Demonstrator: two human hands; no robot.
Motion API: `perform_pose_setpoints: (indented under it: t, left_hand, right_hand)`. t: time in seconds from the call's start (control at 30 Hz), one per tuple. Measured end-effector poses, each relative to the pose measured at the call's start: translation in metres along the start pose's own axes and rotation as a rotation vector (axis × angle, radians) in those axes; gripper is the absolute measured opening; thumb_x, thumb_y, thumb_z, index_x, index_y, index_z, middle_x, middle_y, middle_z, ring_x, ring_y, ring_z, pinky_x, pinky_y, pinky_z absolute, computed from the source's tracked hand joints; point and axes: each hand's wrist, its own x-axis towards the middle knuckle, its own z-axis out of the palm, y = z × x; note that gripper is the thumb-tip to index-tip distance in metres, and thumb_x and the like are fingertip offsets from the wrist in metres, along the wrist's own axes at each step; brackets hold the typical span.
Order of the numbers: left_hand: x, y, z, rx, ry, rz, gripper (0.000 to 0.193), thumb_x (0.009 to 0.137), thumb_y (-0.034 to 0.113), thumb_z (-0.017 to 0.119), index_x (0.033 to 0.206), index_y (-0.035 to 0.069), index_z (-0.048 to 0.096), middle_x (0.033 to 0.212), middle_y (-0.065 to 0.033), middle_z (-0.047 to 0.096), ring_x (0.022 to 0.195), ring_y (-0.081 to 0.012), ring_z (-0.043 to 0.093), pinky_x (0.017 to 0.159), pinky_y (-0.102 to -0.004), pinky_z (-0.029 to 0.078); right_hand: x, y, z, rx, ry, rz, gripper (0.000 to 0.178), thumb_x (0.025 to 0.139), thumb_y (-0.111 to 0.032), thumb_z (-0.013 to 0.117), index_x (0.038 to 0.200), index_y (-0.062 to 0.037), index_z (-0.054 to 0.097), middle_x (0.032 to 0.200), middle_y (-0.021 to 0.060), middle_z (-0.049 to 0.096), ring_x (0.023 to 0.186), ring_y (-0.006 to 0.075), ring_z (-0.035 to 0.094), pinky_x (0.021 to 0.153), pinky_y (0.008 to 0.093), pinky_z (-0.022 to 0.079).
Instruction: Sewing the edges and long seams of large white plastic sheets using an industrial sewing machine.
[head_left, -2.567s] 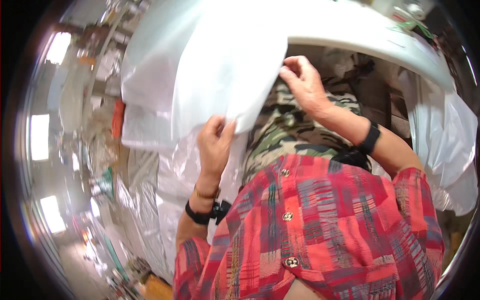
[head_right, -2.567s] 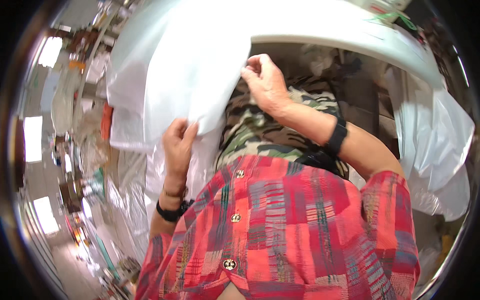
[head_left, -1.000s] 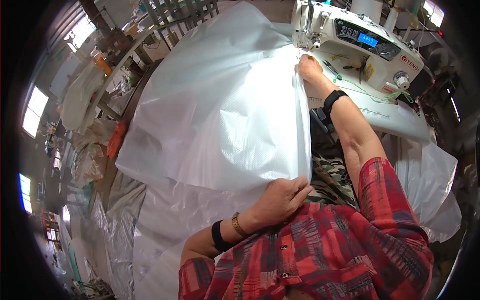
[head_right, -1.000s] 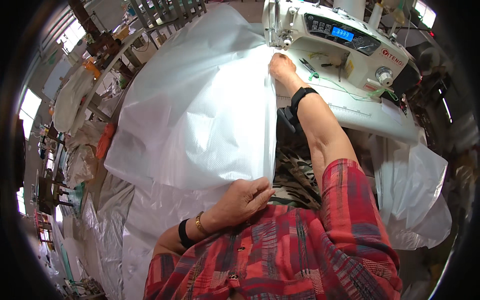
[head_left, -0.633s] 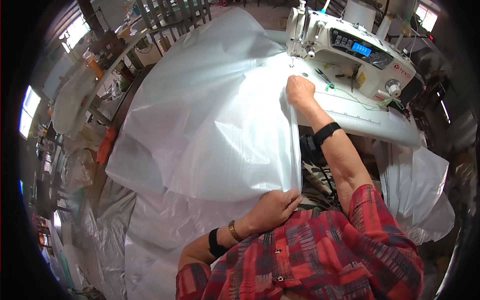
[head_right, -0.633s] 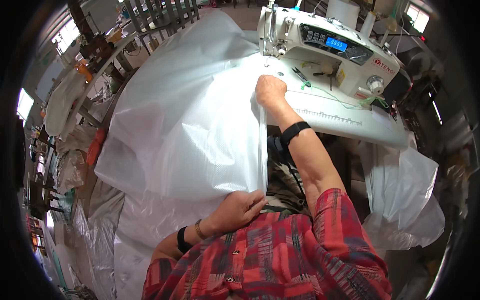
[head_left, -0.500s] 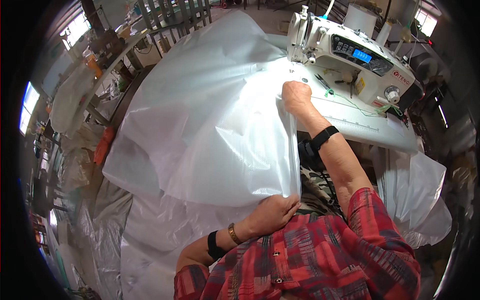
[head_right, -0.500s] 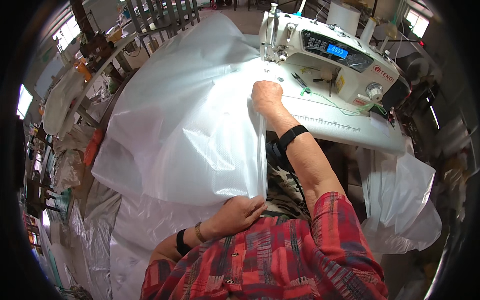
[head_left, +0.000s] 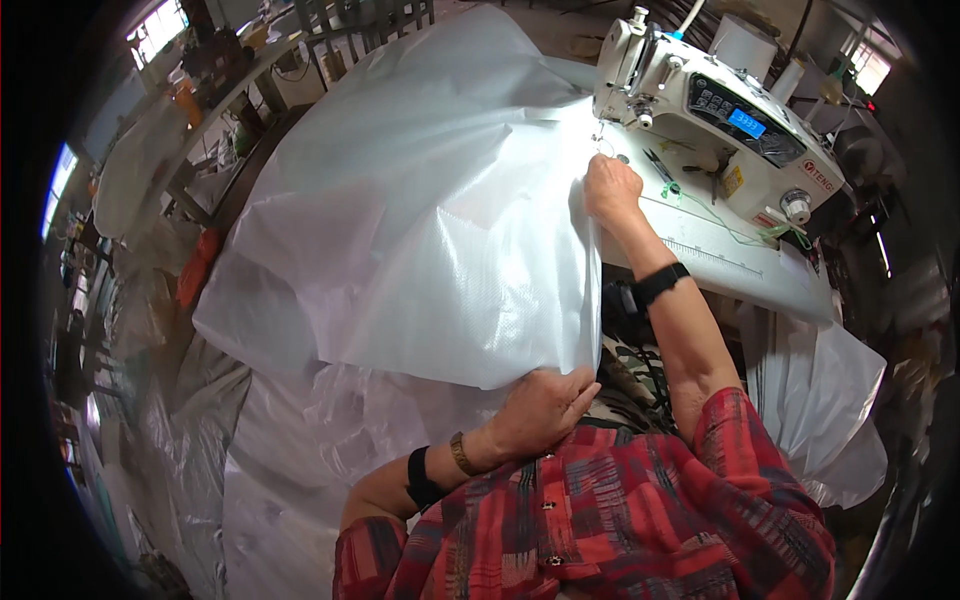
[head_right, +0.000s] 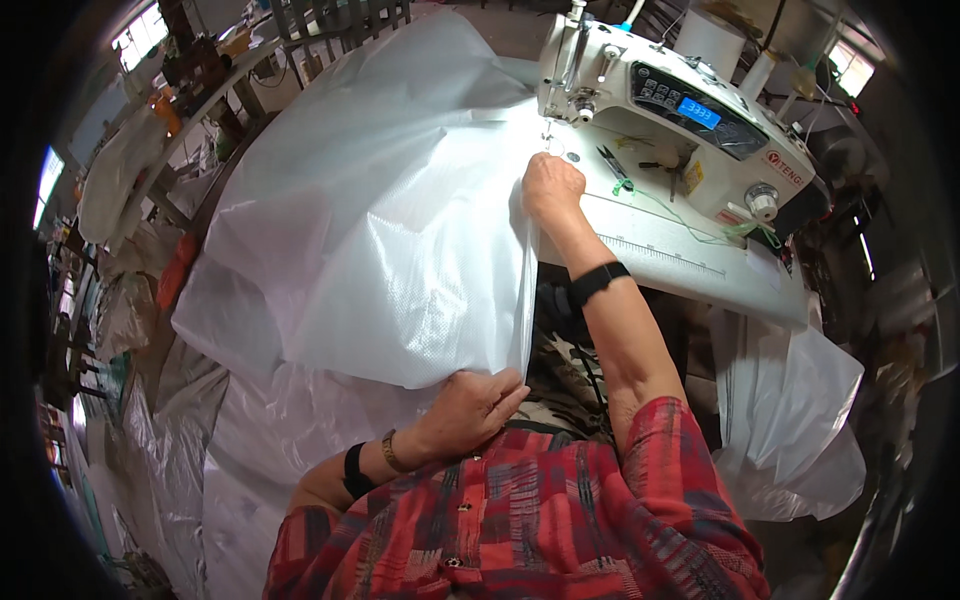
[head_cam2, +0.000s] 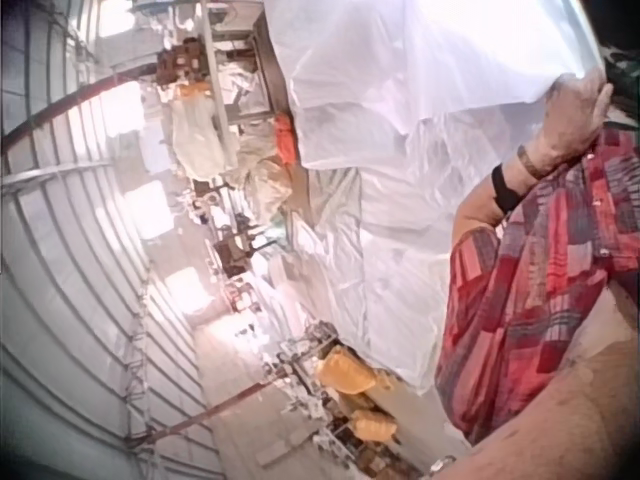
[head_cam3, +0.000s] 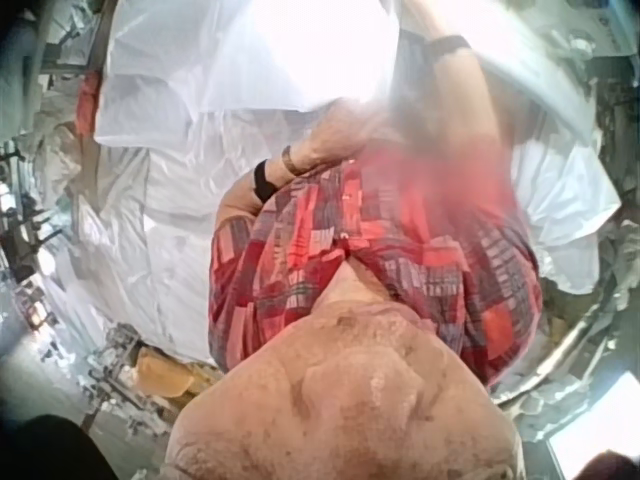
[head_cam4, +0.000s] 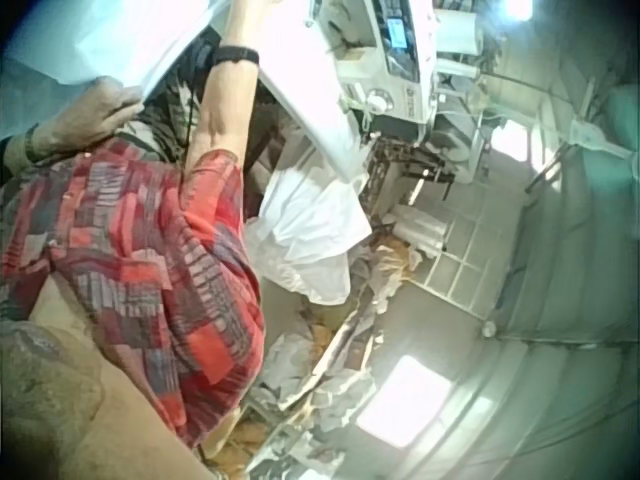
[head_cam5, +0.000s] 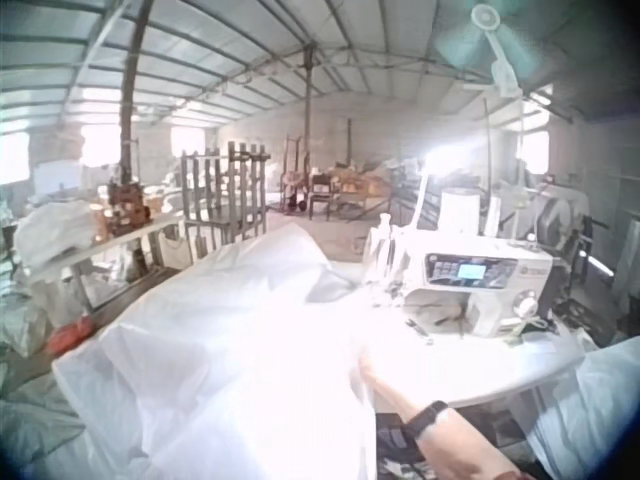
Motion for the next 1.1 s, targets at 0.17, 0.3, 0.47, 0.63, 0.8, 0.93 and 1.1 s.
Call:
perform_pose_setpoints:
  t: [0.17, 0.3, 0.47, 0.63, 0.8, 0.93, 1.1]
  left_hand:
    - [0.004, 0.002, -0.001, 0.045, 0.011, 0.068, 0.021, 0.094, 0.016, 0.058, 0.081, 0.0, 0.052, 0.062, -0.0223, 0.053, 0.061, -0.0413, 0.058, 0.057, -0.0482, 0.044]
    - [0.007, -0.018, 0.006, 0.127, 0.016, 0.059, 0.02, 0.094, 0.015, 0.057, 0.082, 0.0, 0.052, 0.063, -0.0227, 0.054, 0.063, -0.0427, 0.057, 0.058, -0.0487, 0.044]
    - [0.028, -0.022, -0.005, 0.171, 0.092, 0.006, 0.02, 0.095, 0.017, 0.055, 0.084, 0.0, 0.05, 0.067, -0.0221, 0.055, 0.069, -0.0436, 0.058, 0.062, -0.0495, 0.044]
    - [0.04, -0.023, 0.0, 0.221, 0.217, 0.099, 0.02, 0.093, 0.016, 0.056, 0.082, 0.001, 0.052, 0.066, -0.0187, 0.056, 0.068, -0.0408, 0.059, 0.063, -0.0485, 0.044]
    - [0.05, -0.023, 0.003, 0.269, 0.213, 0.122, 0.017, 0.091, 0.015, 0.057, 0.082, 0.001, 0.054, 0.065, -0.0186, 0.056, 0.066, -0.0385, 0.059, 0.064, -0.0473, 0.045]
    - [0.075, -0.033, 0.012, 0.408, 0.222, 0.188, 0.019, 0.093, 0.017, 0.054, 0.09, 0.002, 0.064, 0.068, -0.0186, 0.06, 0.066, -0.036, 0.062, 0.067, -0.0442, 0.049]
    - [0.084, -0.039, 0.007, 0.49, 0.263, 0.103, 0.026, 0.096, 0.021, 0.05, 0.095, 0.002, 0.067, 0.078, -0.0179, 0.065, 0.072, -0.0352, 0.063, 0.07, -0.0438, 0.051]
  right_hand:
    - [-0.02, -0.003, -0.003, -0.102, 0.024, -0.127, 0.015, 0.073, -0.006, 0.069, 0.087, -0.006, 0.073, 0.087, 0.0149, 0.073, 0.084, 0.029, 0.072, 0.072, 0.0373, 0.056]
    - [-0.009, -0.01, -0.001, -0.221, 0.025, -0.23, 0.011, 0.072, -0.007, 0.069, 0.081, -0.0087, 0.074, 0.083, 0.0125, 0.073, 0.082, 0.0282, 0.073, 0.068, 0.0371, 0.057]
    - [0.019, -0.002, 0.003, -0.269, 0.049, -0.222, 0.013, 0.072, -0.008, 0.069, 0.084, -0.0083, 0.074, 0.086, 0.0114, 0.074, 0.084, 0.0272, 0.073, 0.069, 0.0361, 0.057]
    - [0.009, 0.009, 0.005, -0.069, 0.034, -0.097, 0.018, 0.076, -0.005, 0.064, 0.091, -0.0018, 0.072, 0.089, 0.0169, 0.073, 0.086, 0.0331, 0.072, 0.074, 0.0404, 0.056]
    - [-0.017, 0.003, 0.002, -0.102, 0.028, -0.2, 0.018, 0.069, 0.001, 0.066, 0.087, -0.0003, 0.07, 0.085, 0.0197, 0.072, 0.084, 0.0337, 0.071, 0.071, 0.0408, 0.056]
    - [0.008, 0.011, 0.007, -0.228, 0.051, -0.227, 0.01, 0.07, -0.003, 0.069, 0.08, -0.0026, 0.072, 0.082, 0.0191, 0.072, 0.081, 0.0307, 0.072, 0.064, 0.0401, 0.056]
    - [0.03, 0.021, 0.023, -0.075, 0.16, -0.197, 0.014, 0.077, -0.01, 0.062, 0.081, 0.0, 0.071, 0.081, 0.0209, 0.071, 0.079, 0.0334, 0.071, 0.065, 0.0422, 0.056]
